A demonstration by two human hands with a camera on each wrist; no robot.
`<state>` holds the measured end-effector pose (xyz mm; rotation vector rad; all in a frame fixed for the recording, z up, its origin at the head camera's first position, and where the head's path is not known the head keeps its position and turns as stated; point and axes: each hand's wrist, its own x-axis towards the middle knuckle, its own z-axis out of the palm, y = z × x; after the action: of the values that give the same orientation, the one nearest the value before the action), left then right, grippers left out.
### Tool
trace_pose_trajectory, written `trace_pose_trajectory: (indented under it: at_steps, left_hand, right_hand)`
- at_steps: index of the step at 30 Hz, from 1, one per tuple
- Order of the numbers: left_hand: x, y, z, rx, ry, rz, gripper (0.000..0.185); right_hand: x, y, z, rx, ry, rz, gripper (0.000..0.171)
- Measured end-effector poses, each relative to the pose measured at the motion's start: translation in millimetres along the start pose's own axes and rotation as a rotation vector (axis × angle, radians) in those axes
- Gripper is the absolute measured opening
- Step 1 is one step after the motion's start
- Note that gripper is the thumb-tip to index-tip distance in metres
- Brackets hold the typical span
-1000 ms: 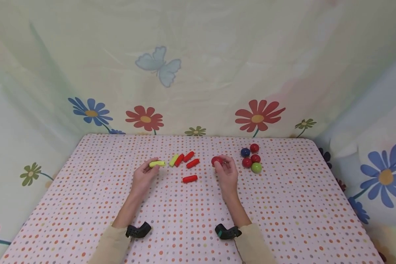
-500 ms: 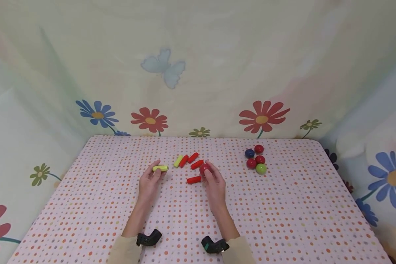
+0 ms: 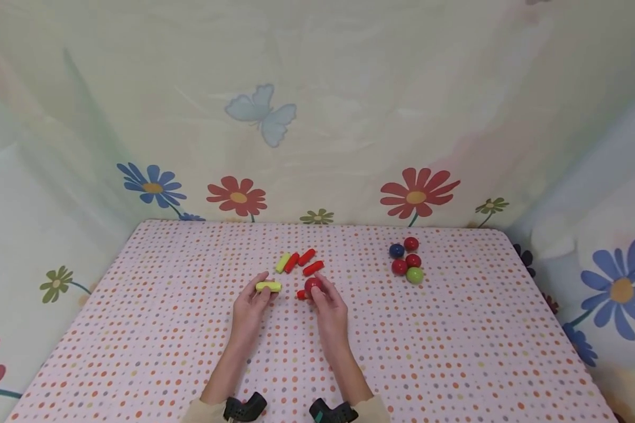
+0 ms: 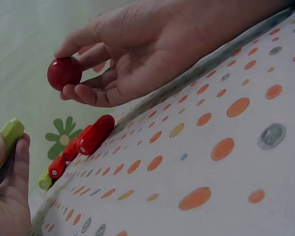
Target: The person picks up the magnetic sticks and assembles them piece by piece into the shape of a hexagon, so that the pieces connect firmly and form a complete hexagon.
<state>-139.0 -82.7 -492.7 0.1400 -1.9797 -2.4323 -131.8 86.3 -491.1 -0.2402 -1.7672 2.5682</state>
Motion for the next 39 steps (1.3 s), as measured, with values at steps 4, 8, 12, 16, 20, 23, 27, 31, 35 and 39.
trace_pose_trajectory:
  at_steps: [4, 8, 12, 16, 20, 23, 27, 31, 35, 39]
  left_hand:
    - [-1.9, -1.6, 1.5, -0.003, -0.016, 0.03, 0.047]
    - [-2.2, -2.3, 2.8, -0.007, -0.044, 0.051, 0.042]
    - [-2.5, -4.8, 3.0, -0.003, -0.067, 0.066, 0.041]
    - [-1.4, -7.3, 4.3, 0.011, -0.097, 0.083, 0.043]
    - [-1.5, -6.6, 5.5, 0.02, -0.098, 0.08, 0.043]
    - [-2.5, -4.2, 5.9, 0.028, -0.087, 0.074, 0.04]
    - [-3.2, -3.2, 5.4, 0.048, -0.087, 0.061, 0.04]
    - [-3.7, -3.6, 5.1, 0.047, -0.094, 0.055, 0.041]
    - [-3.8, -3.4, 5.2, 0.048, -0.101, 0.059, 0.043]
    - [-4.1, -3.4, 5.1, 0.048, -0.098, 0.05, 0.042]
  right_hand:
    - [-1.8, 2.3, 1.5, -0.086, -0.034, -0.009, 0.044]
    - [-0.3, 4.1, 3.1, -0.109, -0.045, -0.002, 0.044]
    - [0.3, 6.6, 2.6, -0.107, -0.048, 0.017, 0.047]
    - [0.2, 8.5, 0.9, -0.129, -0.055, 0.009, 0.047]
    - [-0.1, 8.4, 0.3, -0.148, -0.065, 0.003, 0.046]
    - [-0.4, 7.8, 1.1, -0.18, -0.085, -0.013, 0.048]
    - [-0.8, 7.5, 2.3, -0.23, -0.092, -0.038, 0.049]
    - [-0.9, 7.4, 2.6, -0.236, -0.09, -0.03, 0.05]
    - [-0.2, 7.5, 2.4, -0.227, -0.086, -0.019, 0.05]
    - [0.6, 8.3, 2.1, -0.224, -0.083, -0.001, 0.048]
